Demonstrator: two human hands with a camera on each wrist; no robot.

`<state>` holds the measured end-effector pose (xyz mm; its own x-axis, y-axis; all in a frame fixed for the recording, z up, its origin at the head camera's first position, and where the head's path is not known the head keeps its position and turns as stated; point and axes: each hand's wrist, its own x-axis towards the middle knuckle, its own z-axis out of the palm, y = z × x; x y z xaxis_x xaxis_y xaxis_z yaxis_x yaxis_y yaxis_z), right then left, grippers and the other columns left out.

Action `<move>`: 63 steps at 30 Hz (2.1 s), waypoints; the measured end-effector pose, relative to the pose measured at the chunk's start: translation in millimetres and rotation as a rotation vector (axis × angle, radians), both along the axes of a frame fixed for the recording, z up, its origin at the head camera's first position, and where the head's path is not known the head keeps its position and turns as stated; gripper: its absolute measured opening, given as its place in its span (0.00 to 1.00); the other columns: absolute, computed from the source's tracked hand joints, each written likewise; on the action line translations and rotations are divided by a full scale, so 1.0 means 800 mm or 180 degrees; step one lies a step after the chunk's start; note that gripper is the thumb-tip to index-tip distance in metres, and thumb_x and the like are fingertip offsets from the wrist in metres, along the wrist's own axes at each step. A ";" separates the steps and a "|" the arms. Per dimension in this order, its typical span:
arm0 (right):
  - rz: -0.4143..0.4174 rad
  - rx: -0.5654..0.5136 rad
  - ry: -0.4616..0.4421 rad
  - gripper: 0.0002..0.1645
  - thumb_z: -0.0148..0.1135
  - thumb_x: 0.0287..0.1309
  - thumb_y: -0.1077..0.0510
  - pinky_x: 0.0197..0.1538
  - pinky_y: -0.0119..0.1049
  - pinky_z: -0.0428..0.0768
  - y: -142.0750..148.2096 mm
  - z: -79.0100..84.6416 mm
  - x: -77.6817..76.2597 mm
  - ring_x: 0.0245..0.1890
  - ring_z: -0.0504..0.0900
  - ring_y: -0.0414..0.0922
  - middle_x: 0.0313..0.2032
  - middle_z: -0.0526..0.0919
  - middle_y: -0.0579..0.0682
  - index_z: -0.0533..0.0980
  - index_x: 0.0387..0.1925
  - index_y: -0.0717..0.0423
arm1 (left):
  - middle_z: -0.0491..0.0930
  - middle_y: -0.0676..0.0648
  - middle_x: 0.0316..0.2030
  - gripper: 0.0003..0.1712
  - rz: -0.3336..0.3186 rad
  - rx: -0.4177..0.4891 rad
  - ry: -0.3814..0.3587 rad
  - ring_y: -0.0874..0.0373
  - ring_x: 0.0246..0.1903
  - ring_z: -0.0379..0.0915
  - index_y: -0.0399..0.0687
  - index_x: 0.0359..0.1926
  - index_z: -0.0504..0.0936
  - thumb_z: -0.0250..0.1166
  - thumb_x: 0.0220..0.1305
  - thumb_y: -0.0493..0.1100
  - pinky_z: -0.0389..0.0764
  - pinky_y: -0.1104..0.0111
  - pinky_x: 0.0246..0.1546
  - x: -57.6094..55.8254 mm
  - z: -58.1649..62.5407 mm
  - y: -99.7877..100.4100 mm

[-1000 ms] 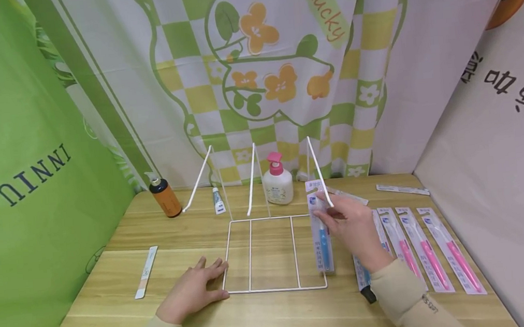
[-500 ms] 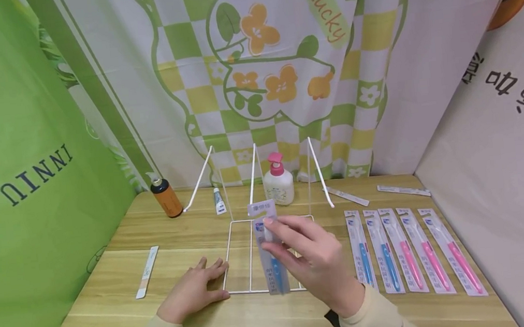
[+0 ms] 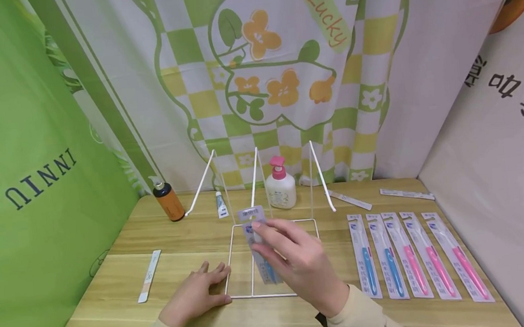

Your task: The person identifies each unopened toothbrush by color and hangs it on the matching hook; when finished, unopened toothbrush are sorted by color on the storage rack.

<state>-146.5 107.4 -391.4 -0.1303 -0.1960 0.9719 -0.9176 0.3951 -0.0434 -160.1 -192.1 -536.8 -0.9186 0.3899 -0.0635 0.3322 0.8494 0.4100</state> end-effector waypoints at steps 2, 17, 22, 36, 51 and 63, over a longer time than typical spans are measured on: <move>-0.0009 -0.0009 0.0016 0.17 0.70 0.74 0.54 0.31 0.26 0.87 -0.001 -0.001 -0.002 0.28 0.88 0.49 0.40 0.89 0.61 0.87 0.48 0.68 | 0.73 0.43 0.75 0.44 -0.0001 -0.0002 -0.0002 0.19 0.74 0.58 0.49 0.74 0.79 0.79 0.59 0.59 0.59 0.20 0.67 -0.001 0.001 0.001; -0.0151 0.0100 -0.0428 0.17 0.72 0.69 0.61 0.38 0.31 0.91 -0.002 -0.022 -0.040 0.36 0.92 0.53 0.48 0.88 0.60 0.83 0.55 0.67 | 0.74 0.41 0.74 0.45 -0.0003 0.0041 -0.0023 0.18 0.73 0.59 0.47 0.72 0.80 0.80 0.58 0.59 0.59 0.19 0.66 0.001 0.010 0.004; -0.0206 0.0049 -0.0613 0.28 0.75 0.51 0.78 0.39 0.33 0.91 -0.005 -0.025 -0.072 0.39 0.91 0.55 0.51 0.87 0.63 0.82 0.55 0.68 | 0.75 0.41 0.73 0.44 -0.0015 0.0037 -0.0001 0.18 0.72 0.60 0.47 0.72 0.81 0.81 0.58 0.59 0.60 0.19 0.65 0.001 0.008 0.003; -0.0785 0.0071 -0.0873 0.29 0.83 0.50 0.71 0.46 0.38 0.92 -0.016 -0.017 -0.160 0.48 0.89 0.60 0.51 0.85 0.66 0.81 0.54 0.68 | 0.75 0.40 0.73 0.44 -0.0037 0.0087 0.0021 0.17 0.72 0.60 0.46 0.71 0.81 0.81 0.57 0.58 0.59 0.18 0.64 0.000 0.006 0.003; -0.0749 -0.0050 -0.1369 0.26 0.79 0.57 0.70 0.46 0.42 0.92 -0.023 -0.019 -0.186 0.44 0.89 0.57 0.52 0.84 0.62 0.80 0.56 0.64 | 0.74 0.41 0.74 0.45 -0.0012 0.0150 -0.0035 0.18 0.73 0.59 0.45 0.72 0.80 0.81 0.57 0.58 0.58 0.18 0.65 0.002 0.008 0.002; -0.0672 -0.0130 -0.1346 0.26 0.79 0.56 0.71 0.49 0.41 0.92 -0.025 -0.023 -0.192 0.49 0.88 0.59 0.53 0.84 0.62 0.79 0.55 0.65 | 0.74 0.40 0.73 0.45 -0.0020 0.0142 -0.0024 0.18 0.73 0.59 0.45 0.72 0.80 0.81 0.57 0.58 0.59 0.19 0.65 0.002 0.008 0.002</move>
<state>-299.8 87.6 -409.5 -0.5491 -0.0853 0.8314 -0.7160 0.5612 -0.4153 -158.3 -190.8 -530.2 -0.9157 0.3984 -0.0529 0.3343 0.8282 0.4498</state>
